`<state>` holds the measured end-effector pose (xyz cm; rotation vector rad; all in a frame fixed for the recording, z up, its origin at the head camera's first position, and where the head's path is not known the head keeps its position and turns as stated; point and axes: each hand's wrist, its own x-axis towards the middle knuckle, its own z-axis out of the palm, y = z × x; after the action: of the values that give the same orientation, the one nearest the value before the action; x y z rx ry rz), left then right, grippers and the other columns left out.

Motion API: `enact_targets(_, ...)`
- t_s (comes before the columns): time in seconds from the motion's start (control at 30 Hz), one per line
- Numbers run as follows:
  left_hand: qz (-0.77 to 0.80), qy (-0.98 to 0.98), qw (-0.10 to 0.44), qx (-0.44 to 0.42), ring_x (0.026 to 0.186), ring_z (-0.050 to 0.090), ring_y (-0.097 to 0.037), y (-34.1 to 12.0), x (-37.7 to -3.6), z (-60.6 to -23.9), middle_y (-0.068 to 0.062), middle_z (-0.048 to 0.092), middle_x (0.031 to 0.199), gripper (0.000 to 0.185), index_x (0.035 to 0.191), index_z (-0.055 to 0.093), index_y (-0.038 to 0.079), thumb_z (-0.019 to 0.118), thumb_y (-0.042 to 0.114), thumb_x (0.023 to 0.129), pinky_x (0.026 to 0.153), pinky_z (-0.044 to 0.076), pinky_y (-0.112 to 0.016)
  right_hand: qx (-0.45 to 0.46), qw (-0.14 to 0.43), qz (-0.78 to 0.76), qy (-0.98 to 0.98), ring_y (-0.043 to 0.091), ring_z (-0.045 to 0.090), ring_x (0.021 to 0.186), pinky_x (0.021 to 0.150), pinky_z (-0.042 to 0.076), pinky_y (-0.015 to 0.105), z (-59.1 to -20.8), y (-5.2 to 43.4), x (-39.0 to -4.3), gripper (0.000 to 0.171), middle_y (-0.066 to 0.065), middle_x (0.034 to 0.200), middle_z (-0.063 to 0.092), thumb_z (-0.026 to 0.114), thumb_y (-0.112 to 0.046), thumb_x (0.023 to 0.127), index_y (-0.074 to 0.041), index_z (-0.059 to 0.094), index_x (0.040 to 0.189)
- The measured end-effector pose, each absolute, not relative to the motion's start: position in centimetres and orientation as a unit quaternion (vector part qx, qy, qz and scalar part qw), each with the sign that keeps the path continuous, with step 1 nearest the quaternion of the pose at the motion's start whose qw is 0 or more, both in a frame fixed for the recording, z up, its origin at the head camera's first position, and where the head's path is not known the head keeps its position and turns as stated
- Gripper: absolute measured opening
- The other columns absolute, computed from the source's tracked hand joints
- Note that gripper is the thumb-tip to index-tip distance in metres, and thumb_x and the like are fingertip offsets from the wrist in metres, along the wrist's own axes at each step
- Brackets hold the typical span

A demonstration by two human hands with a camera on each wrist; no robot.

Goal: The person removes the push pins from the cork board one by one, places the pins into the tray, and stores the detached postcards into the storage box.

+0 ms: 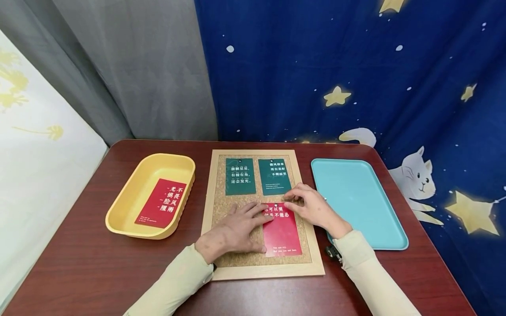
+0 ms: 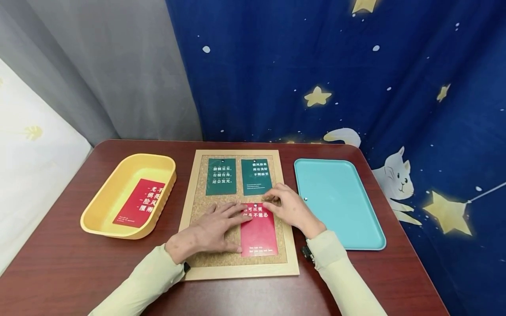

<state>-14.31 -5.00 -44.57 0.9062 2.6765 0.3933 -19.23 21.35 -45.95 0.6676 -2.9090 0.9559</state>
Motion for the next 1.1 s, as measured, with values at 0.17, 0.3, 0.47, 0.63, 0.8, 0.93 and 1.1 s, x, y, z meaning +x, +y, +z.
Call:
enact_targets(0.17,0.125,0.929,0.149,0.314,0.163,0.021,-0.031,-5.0,-14.2,-44.6,0.001,0.029,0.173,0.084,0.158,0.044,0.035,0.079,0.059,0.085,0.127,0.016,-0.071,0.220,-0.004,0.304,-0.927,0.010,0.060,0.091,0.082,0.054,0.032,-45.8,21.0,-19.2,0.014,-0.003,0.101,0.067,0.076,-0.025,0.097,-0.020,0.079,0.110)
enact_targets(0.3,0.117,0.930,0.150,0.315,0.163,0.021,-0.031,-5.0,-14.2,-44.7,0.002,0.027,0.174,0.084,0.159,0.042,0.036,0.078,0.060,0.086,0.127,0.017,-0.070,0.227,-0.006,0.304,-0.925,0.011,0.061,0.092,0.083,0.055,0.032,-45.8,20.7,-19.2,0.013,-0.003,0.103,0.068,0.075,-0.024,0.097,-0.021,0.079,0.109)
enact_targets(0.47,0.117,0.929,0.155,0.314,0.163,0.020,-0.031,-5.0,-14.2,-44.7,0.002,0.026,0.174,0.085,0.160,0.041,0.036,0.076,0.061,0.087,0.128,0.016,-0.070,0.233,-0.006,0.295,-0.927,0.012,0.063,0.094,0.083,0.056,0.033,-46.0,20.4,-19.2,0.012,-0.005,0.104,0.069,0.075,-0.025,0.097,-0.023,0.079,0.108)
enact_targets(0.63,0.128,0.927,0.156,0.315,0.164,0.018,-0.031,-4.9,-14.2,-44.7,0.001,0.026,0.174,0.084,0.159,0.043,0.034,0.076,0.061,0.087,0.127,0.016,-0.071,0.239,-0.004,0.290,-0.927,0.012,0.063,0.095,0.085,0.056,0.036,-45.9,20.1,-19.3,0.012,-0.005,0.104,0.069,0.076,-0.025,0.097,-0.021,0.079,0.108)
enact_targets(0.8,0.123,0.929,0.150,0.315,0.163,0.019,-0.032,-4.7,-14.2,-44.7,0.000,0.028,0.173,0.084,0.158,0.044,0.034,0.077,0.061,0.086,0.126,0.016,-0.072,0.246,-0.002,0.285,-0.927,0.014,0.064,0.095,0.085,0.055,0.038,-45.8,20.0,-19.3,0.012,-0.003,0.104,0.069,0.076,-0.024,0.096,-0.020,0.079,0.108)
enact_targets(0.93,0.115,0.931,0.149,0.312,0.163,0.020,-0.032,-4.5,-14.1,-44.8,0.000,0.028,0.173,0.084,0.158,0.044,0.034,0.077,0.062,0.086,0.126,0.017,-0.072,0.244,-0.007,0.284,-0.927,0.015,0.064,0.097,0.085,0.055,0.037,-45.8,20.0,-19.2,0.014,-0.003,0.106,0.070,0.076,-0.025,0.096,-0.020,0.079,0.109)
enact_targets(1.1,0.110,0.933,0.150,0.309,0.163,0.020,-0.032,-4.5,-14.1,-44.9,0.001,0.027,0.173,0.084,0.157,0.044,0.035,0.077,0.063,0.085,0.126,0.017,-0.073,0.244,-0.011,0.291,-0.925,0.016,0.065,0.100,0.085,0.054,0.037,-45.9,19.9,-19.3,0.014,-0.004,0.107,0.070,0.077,-0.024,0.096,-0.020,0.080,0.109)
